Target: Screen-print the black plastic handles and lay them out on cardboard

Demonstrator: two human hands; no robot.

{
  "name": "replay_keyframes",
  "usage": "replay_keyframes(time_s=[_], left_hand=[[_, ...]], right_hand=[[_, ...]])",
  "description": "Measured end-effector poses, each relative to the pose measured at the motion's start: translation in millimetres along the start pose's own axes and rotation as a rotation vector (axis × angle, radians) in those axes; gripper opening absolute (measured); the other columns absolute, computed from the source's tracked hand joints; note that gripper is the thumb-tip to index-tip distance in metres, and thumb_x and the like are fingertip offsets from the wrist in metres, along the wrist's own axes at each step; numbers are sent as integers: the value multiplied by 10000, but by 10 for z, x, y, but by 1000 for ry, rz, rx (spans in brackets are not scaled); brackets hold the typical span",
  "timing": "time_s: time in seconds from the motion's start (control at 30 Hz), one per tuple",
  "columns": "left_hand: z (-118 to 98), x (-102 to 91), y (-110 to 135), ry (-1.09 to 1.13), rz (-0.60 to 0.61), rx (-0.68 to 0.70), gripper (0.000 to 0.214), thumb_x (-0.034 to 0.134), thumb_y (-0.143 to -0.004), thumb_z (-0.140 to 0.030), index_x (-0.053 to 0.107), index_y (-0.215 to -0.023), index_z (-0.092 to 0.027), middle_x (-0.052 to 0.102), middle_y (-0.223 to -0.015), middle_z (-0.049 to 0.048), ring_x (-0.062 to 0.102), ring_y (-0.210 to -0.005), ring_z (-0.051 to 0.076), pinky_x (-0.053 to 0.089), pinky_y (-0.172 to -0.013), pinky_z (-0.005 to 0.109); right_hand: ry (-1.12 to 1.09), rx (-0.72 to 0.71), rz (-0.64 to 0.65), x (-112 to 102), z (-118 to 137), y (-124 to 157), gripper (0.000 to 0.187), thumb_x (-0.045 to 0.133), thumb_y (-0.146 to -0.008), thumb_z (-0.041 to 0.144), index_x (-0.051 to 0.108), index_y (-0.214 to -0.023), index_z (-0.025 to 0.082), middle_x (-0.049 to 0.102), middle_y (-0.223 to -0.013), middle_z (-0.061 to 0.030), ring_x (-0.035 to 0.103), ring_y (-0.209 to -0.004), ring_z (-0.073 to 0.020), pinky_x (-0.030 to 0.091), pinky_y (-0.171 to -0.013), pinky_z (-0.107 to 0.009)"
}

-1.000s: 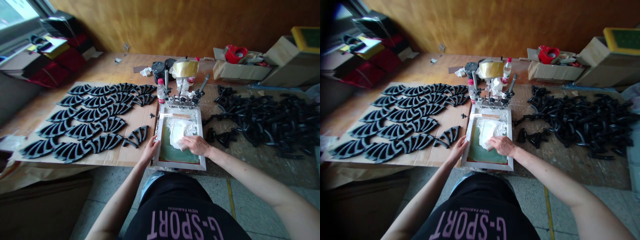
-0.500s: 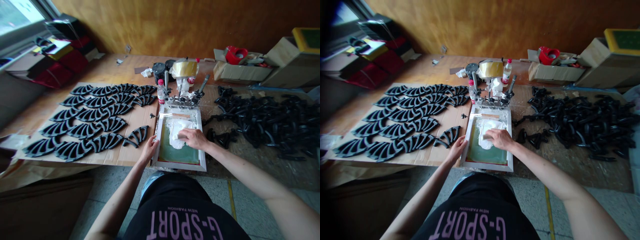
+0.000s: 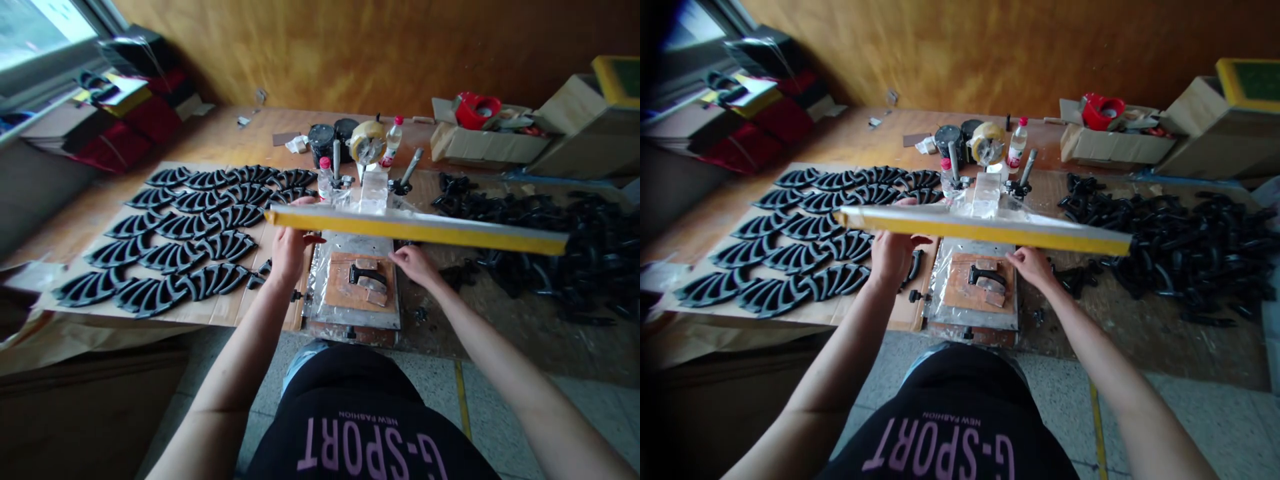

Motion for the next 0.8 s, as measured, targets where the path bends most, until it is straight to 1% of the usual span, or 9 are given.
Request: replay_keyframes(time_s=[0.1,0.17,0.23,0.33,0.4,0.5,0.63,0.73,0.8], left_hand=[[-50,151,-81,100,13,-8,505,393,-925,-612,550,-1191,-213,683,-955,63,670,-863,163,537,-647,250],[52,169,70,126,-34,-50,525,408,-916,-621,530,-1223,-212,698,-971,73,675,-833,160,531,-618,241],[285,163,383,108,19,-242,568,475,-878,-637,560,-1197,-175,716,-963,108,684,-791,183,527,-573,246],[739,126,981,74,212,-701,659,586,-781,-675,594,-1167,-142,711,-1060,193,701,-819,264,526,-503,280],[957,27,1246,147,137,-785,668,570,-776,-696,579,-1195,-175,668,-1193,194,695,-914,281,548,-537,296],[1128,-323,1324,222,-149,-679,578,532,-801,-693,596,-1044,-173,698,-1074,146,694,-877,231,547,-582,272],[1321,-1130,1183,41,-445,-640,478,517,-829,-645,529,-893,-172,673,-833,65,681,-698,170,525,-550,243],[1551,-1710,1090,-189,-481,-754,439,339,-932,-562,524,-977,-166,690,-891,95,698,-681,167,529,-550,252],[1708,-1967,1032,-290,-445,-841,452,274,-956,-508,552,-975,-152,709,-860,120,697,-641,183,526,-532,269]], right_hand=[[42,13,137,349,388,264,202,704,-823,358,662,-766,170,699,-838,-66,644,-817,-185,497,-707,-261],[68,85,249,460,531,319,141,658,-864,304,618,-843,170,687,-869,-96,633,-849,-218,451,-715,-281],[32,174,330,468,609,302,105,547,-931,275,573,-907,175,674,-825,-90,621,-768,-212,405,-657,-279],[-95,185,328,422,853,208,120,450,-975,280,526,-946,191,659,-819,-75,610,-740,-210,383,-640,-285],[-156,65,281,435,1207,139,123,433,-980,278,523,-954,197,655,-860,-84,606,-807,-224,401,-688,-299],[-158,-228,263,578,1931,53,163,397,-988,257,551,-967,209,644,-918,-99,573,-898,-252,414,-774,-348],[-165,-485,330,944,2695,-133,183,420,-983,294,576,-1041,218,626,-1020,-104,529,-976,-264,416,-826,-393],[-170,-481,391,1263,2893,-360,259,546,-931,372,566,-1144,225,594,-1149,-114,481,-1091,-276,413,-889,-412],[-131,-397,434,1461,2893,-512,329,585,-907,389,560,-1195,232,568,-1214,-118,442,-1152,-286,403,-931,-428]])
Point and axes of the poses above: each hand's wrist, its own y-axis away from the middle knuckle, its own x-axis out of the palm, z = x × y, the point moved 2 cm from there along -y, towards the middle knuckle
